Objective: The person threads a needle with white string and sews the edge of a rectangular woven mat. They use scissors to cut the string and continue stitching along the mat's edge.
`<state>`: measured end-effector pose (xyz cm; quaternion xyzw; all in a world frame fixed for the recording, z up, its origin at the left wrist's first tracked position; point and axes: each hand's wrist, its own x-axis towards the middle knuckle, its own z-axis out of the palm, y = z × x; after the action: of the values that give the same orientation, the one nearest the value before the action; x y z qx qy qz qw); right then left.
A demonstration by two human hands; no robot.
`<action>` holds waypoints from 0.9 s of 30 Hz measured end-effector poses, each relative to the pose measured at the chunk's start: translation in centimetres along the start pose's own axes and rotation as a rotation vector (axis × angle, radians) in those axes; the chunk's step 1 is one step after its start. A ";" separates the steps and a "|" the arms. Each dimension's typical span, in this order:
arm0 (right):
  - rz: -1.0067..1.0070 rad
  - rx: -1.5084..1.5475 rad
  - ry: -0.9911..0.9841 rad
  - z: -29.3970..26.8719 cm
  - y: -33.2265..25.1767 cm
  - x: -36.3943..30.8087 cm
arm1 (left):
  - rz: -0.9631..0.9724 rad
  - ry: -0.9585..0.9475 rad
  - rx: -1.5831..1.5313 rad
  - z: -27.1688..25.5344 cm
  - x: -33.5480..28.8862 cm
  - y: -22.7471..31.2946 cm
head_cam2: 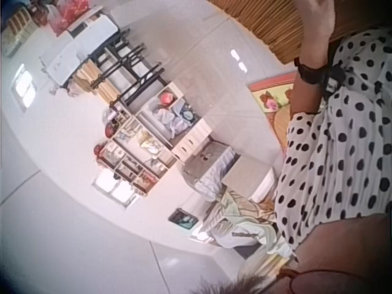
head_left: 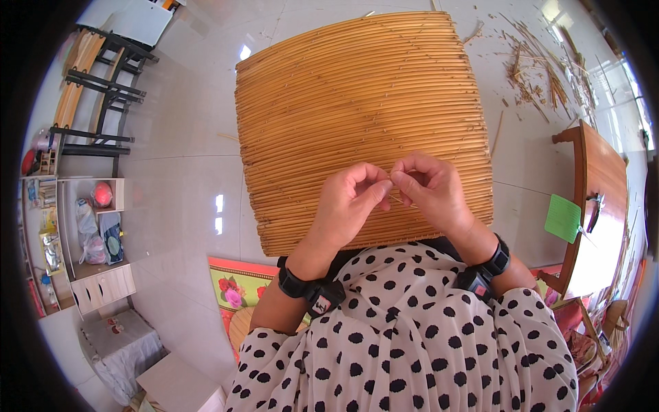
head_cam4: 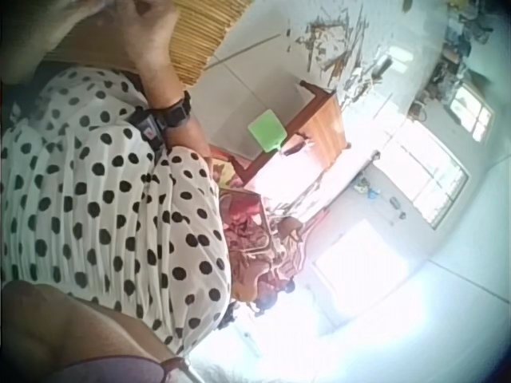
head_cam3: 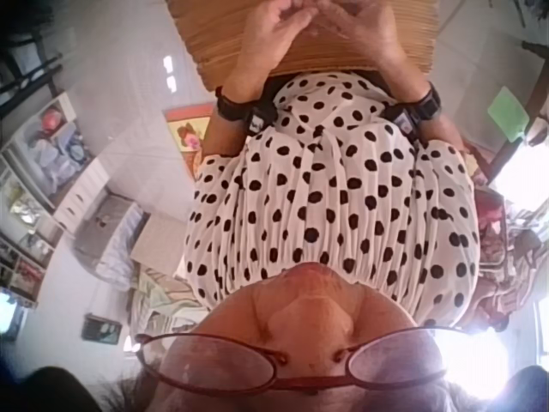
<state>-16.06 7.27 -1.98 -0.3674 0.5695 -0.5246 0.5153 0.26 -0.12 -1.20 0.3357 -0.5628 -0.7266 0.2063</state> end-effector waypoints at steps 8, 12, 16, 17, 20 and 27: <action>0.049 0.082 -0.018 0.0 0.4 0.1 | -0.035 0.007 0.061 0.2 0.2 0.2; 0.057 0.080 -0.061 -0.1 0.4 0.0 | -0.035 -0.008 0.073 -0.1 0.1 0.0; 0.089 0.096 -0.059 0.0 0.1 0.0 | -0.027 0.000 0.059 -0.1 0.1 -0.2; 0.095 0.102 -0.061 0.0 0.1 0.0 | -0.026 0.006 0.053 -0.1 0.1 -0.2; 0.063 0.145 -0.068 0.0 0.3 -0.1 | -0.022 0.006 0.045 0.0 0.1 -0.2; 0.043 0.147 -0.070 0.0 -0.6 -0.2 | -0.036 0.007 0.017 -0.1 0.1 -0.1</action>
<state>-16.07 7.38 -1.40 -0.3343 0.5191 -0.5406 0.5715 0.32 -0.23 -1.36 0.3501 -0.5622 -0.7241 0.1925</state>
